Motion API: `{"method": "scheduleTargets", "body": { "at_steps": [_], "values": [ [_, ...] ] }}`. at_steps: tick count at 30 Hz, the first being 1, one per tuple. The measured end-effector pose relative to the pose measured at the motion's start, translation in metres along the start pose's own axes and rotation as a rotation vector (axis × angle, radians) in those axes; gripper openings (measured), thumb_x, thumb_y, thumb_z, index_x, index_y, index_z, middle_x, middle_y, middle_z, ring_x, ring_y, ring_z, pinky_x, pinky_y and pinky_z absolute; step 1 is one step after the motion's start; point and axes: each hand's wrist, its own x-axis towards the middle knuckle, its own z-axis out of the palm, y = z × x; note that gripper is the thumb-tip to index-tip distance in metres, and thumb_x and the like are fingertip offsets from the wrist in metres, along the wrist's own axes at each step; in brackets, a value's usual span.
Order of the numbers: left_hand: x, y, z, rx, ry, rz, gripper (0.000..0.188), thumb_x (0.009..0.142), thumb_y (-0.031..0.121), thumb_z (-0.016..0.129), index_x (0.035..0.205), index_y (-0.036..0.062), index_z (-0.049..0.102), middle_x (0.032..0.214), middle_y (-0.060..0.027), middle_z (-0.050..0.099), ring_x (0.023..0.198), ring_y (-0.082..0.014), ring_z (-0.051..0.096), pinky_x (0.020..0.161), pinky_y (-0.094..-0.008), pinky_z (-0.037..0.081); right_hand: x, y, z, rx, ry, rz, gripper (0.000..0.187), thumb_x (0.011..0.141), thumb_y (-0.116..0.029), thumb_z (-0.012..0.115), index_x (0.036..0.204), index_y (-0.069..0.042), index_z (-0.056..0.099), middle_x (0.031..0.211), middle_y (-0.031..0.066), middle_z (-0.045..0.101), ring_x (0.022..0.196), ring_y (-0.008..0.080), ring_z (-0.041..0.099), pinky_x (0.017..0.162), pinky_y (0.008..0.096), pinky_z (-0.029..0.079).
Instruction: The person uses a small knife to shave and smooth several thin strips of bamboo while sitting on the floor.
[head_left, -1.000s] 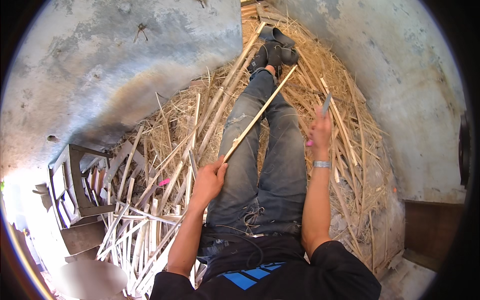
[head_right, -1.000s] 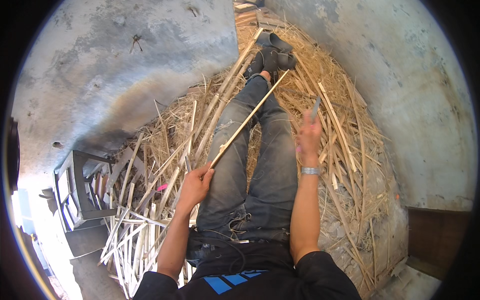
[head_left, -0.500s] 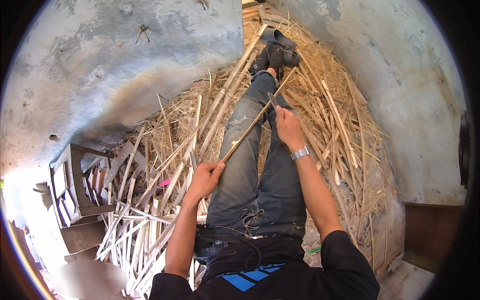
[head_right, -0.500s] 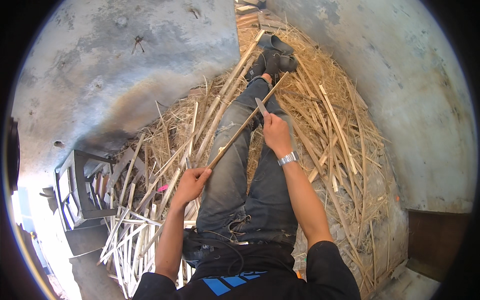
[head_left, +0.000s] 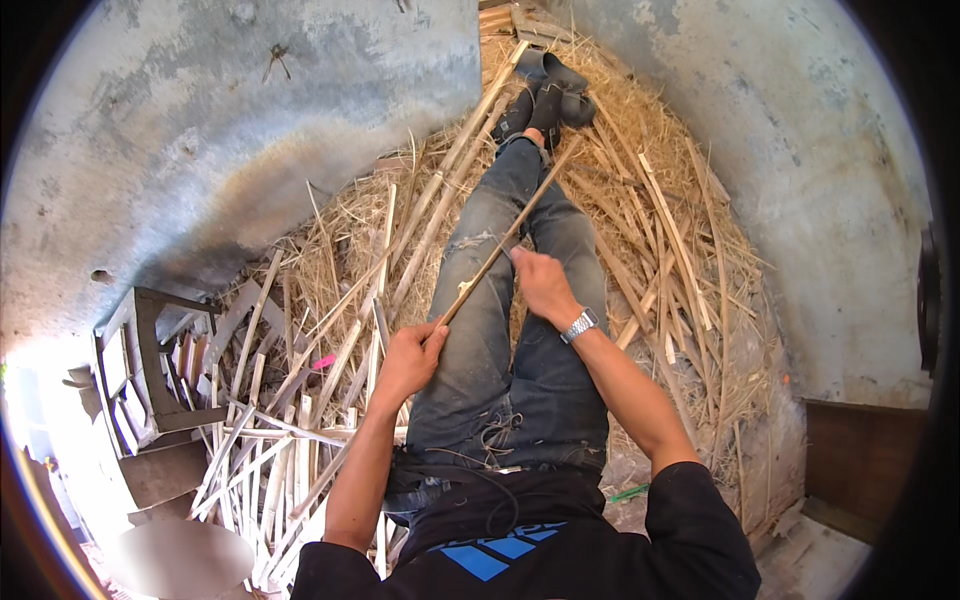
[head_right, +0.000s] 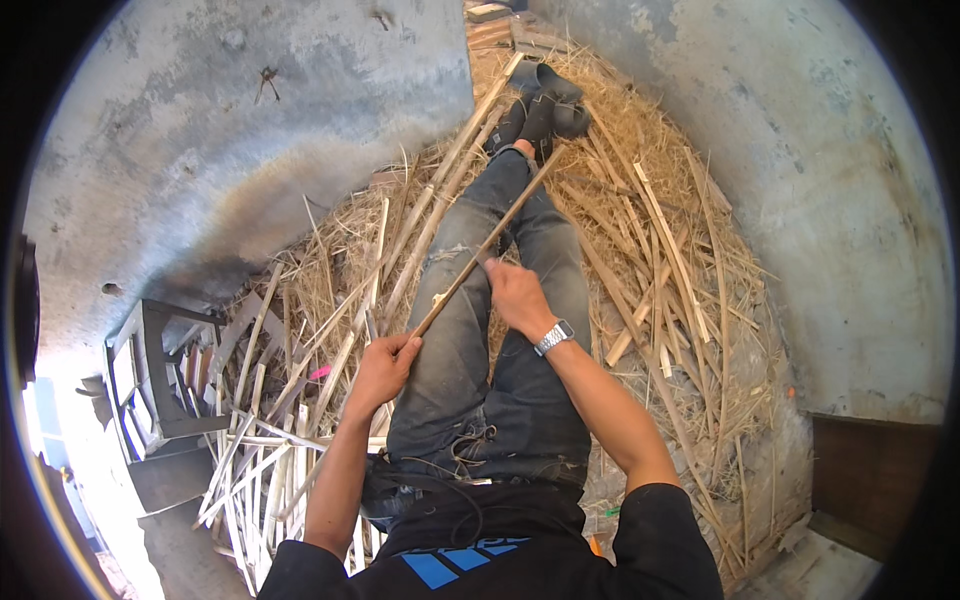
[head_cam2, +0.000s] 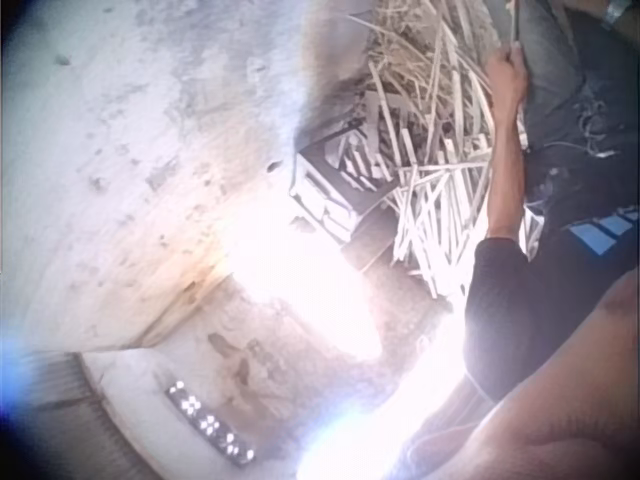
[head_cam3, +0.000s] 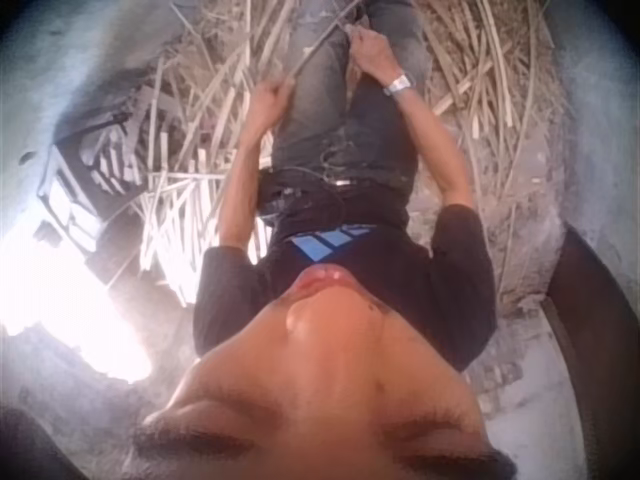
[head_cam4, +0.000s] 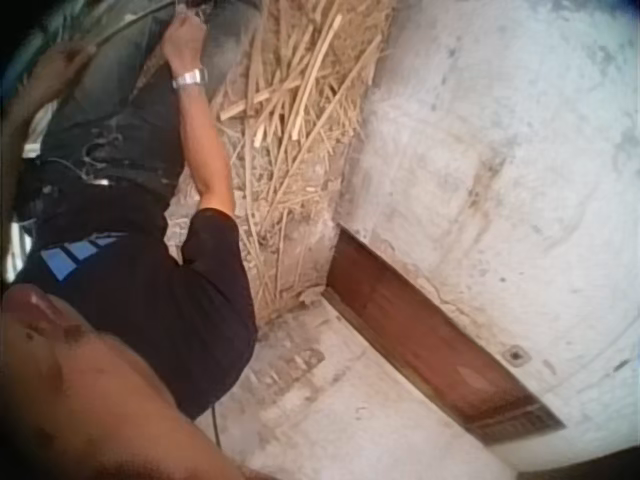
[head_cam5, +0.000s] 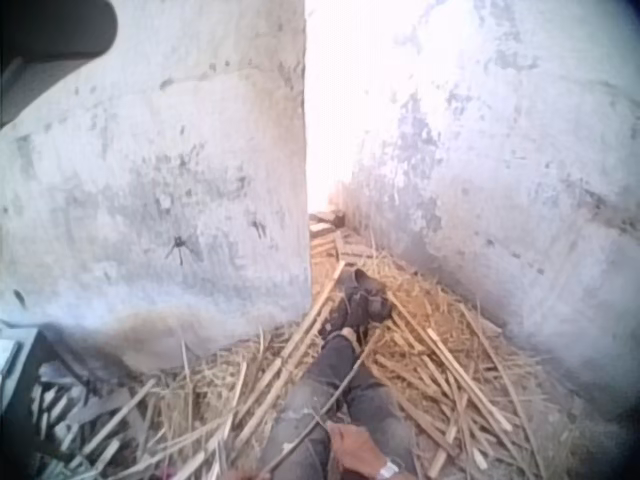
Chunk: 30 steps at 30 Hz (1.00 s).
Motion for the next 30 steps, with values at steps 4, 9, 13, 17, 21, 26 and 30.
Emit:
{"method": "scheduleTargets", "body": {
  "at_steps": [4, 9, 13, 17, 21, 26, 30],
  "values": [
    [0.001, 0.000, -0.003, 0.021, -0.015, -0.023, 0.036, 0.105, 0.030, 0.063, 0.119, -0.0008, 0.073, 0.075, -0.0236, 0.067, 0.066, -0.0275, 0.066, 0.067, -0.0404, 0.050, -0.032, -0.030, 0.011, 0.071, -0.147, -0.011, 0.048, 0.110, -0.032, 0.048, 0.081, 0.003, 0.062, 0.078, 0.0295, 0.062, 0.074, 0.0495, 0.062, 0.068, 0.0522, 0.048],
    [0.000, -0.006, -0.002, -0.021, -0.011, 0.032, 0.035, 0.105, 0.031, 0.063, 0.119, 0.0005, 0.074, 0.076, -0.0227, 0.067, 0.067, -0.0264, 0.065, 0.068, -0.0404, 0.050, -0.022, -0.032, -0.004, 0.068, -0.152, -0.043, 0.046, 0.109, -0.032, 0.050, 0.081, 0.003, 0.063, 0.079, 0.0287, 0.063, 0.074, 0.0492, 0.063, 0.068, 0.0525, 0.048],
    [0.006, -0.001, -0.002, -0.023, -0.033, 0.008, 0.036, 0.105, 0.031, 0.063, 0.119, -0.0005, 0.073, 0.073, -0.0199, 0.065, 0.066, -0.0232, 0.062, 0.067, -0.0395, 0.049, 0.005, -0.027, -0.003, 0.000, -0.048, -0.001, 0.048, 0.109, -0.033, 0.048, 0.083, 0.003, 0.064, 0.081, 0.0296, 0.064, 0.078, 0.0495, 0.064, 0.068, 0.0530, 0.049],
    [0.005, 0.004, -0.010, -0.012, -0.112, -0.025, 0.037, 0.105, 0.031, 0.064, 0.118, -0.0024, 0.073, 0.069, -0.0153, 0.061, 0.064, -0.0164, 0.056, 0.064, -0.0373, 0.046, -0.032, -0.045, 0.017, 0.112, -0.266, 0.076, 0.055, 0.111, -0.039, 0.045, 0.083, 0.005, 0.062, 0.071, 0.0296, 0.060, 0.067, 0.0452, 0.063, 0.069, 0.0508, 0.049],
    [0.002, -0.008, 0.001, -0.056, -0.070, -0.010, 0.035, 0.105, 0.029, 0.063, 0.117, -0.0025, 0.074, 0.067, -0.0118, 0.060, 0.065, -0.0121, 0.054, 0.062, -0.0360, 0.045, -0.030, -0.030, 0.009, 0.367, -0.427, 0.262, 0.061, 0.111, -0.048, 0.045, 0.073, -0.002, 0.054, 0.055, 0.0129, 0.048, 0.046, 0.0247, 0.048, 0.047, 0.0407, 0.040],
    [0.008, -0.008, 0.001, -0.132, -0.076, -0.020, 0.035, 0.105, 0.029, 0.064, 0.118, -0.0021, 0.074, 0.068, -0.0121, 0.062, 0.066, -0.0109, 0.054, 0.063, -0.0346, 0.046, -0.031, -0.031, -0.003, 0.986, -1.052, 0.727, 0.059, 0.110, -0.056, 0.046, 0.070, -0.014, 0.044, 0.056, -0.0097, 0.031, 0.042, 0.0032, 0.028, 0.036, 0.0228, 0.017],
    [0.001, -0.012, 0.011, -0.090, 0.079, 0.092, 0.033, 0.105, 0.028, 0.065, 0.118, -0.0003, 0.075, 0.076, -0.0195, 0.070, 0.068, -0.0209, 0.066, 0.066, -0.0386, 0.050, -0.033, -0.036, 0.001, 1.024, -0.683, 0.706, 0.060, 0.106, -0.060, 0.053, 0.072, -0.012, 0.048, 0.055, -0.0091, 0.032, 0.040, 0.0042, 0.028, 0.037, 0.0230, 0.018]
  ]
}}
